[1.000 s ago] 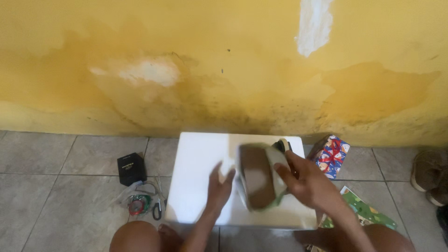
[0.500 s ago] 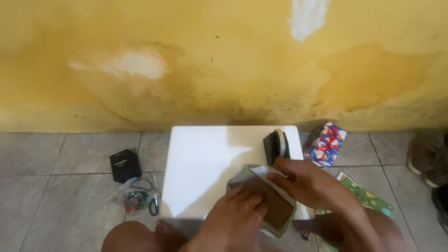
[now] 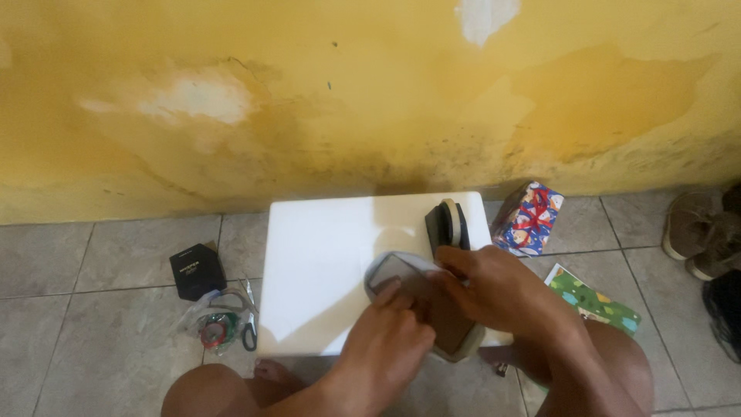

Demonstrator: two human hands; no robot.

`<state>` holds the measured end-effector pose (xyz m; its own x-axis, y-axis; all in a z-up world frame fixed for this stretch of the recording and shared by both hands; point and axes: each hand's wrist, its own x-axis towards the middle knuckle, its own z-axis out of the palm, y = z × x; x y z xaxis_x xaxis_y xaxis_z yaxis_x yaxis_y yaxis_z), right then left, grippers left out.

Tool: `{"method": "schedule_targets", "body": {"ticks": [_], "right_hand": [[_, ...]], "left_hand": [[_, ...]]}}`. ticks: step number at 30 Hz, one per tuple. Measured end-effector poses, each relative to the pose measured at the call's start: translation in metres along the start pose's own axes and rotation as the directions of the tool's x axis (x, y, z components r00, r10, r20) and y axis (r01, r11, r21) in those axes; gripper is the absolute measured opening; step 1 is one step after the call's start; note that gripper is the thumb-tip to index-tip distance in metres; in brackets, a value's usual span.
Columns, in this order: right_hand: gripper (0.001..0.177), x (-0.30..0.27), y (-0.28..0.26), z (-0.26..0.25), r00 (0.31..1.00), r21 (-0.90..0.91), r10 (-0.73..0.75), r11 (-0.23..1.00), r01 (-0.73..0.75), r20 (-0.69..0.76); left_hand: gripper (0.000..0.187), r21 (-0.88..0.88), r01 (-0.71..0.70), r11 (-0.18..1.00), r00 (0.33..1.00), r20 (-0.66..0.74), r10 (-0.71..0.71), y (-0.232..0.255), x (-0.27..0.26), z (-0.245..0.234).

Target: The person wraps a small rectangular box with green patterned paper, folds and creases the edges, and secures the seams with clear tape. Then the person ties a red ribbon around the wrapped box and forms a bow on top.

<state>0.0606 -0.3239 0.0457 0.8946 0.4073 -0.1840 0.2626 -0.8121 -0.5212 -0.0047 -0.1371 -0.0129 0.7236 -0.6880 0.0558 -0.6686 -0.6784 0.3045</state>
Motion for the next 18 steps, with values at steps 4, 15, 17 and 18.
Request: {"method": "schedule_targets", "body": {"ticks": [4,15,17,18], "right_hand": [[0.033,0.007,-0.003,-0.007,0.965,0.031,0.224,0.973,-0.23,0.137],[0.076,-0.055,0.018,0.027,0.806,-0.219,-0.413,0.91,0.351,-0.424],[0.079,-0.055,0.021,0.031,0.883,-0.13,-0.271,0.962,0.24,-0.383],[0.079,-0.055,0.023,0.035,0.935,-0.014,-0.126,0.992,0.128,-0.333]], "left_hand": [[0.013,0.002,-0.047,0.999,0.998,-0.035,0.047,-0.012,0.003,0.0],[0.017,-0.038,-0.106,0.994,0.994,0.029,0.107,-0.016,0.018,-0.011],[0.016,0.082,-0.125,0.989,0.988,0.101,0.117,-0.015,0.02,-0.02],[0.022,0.143,-0.14,0.98,0.983,0.135,0.121,-0.018,0.022,-0.025]]}}
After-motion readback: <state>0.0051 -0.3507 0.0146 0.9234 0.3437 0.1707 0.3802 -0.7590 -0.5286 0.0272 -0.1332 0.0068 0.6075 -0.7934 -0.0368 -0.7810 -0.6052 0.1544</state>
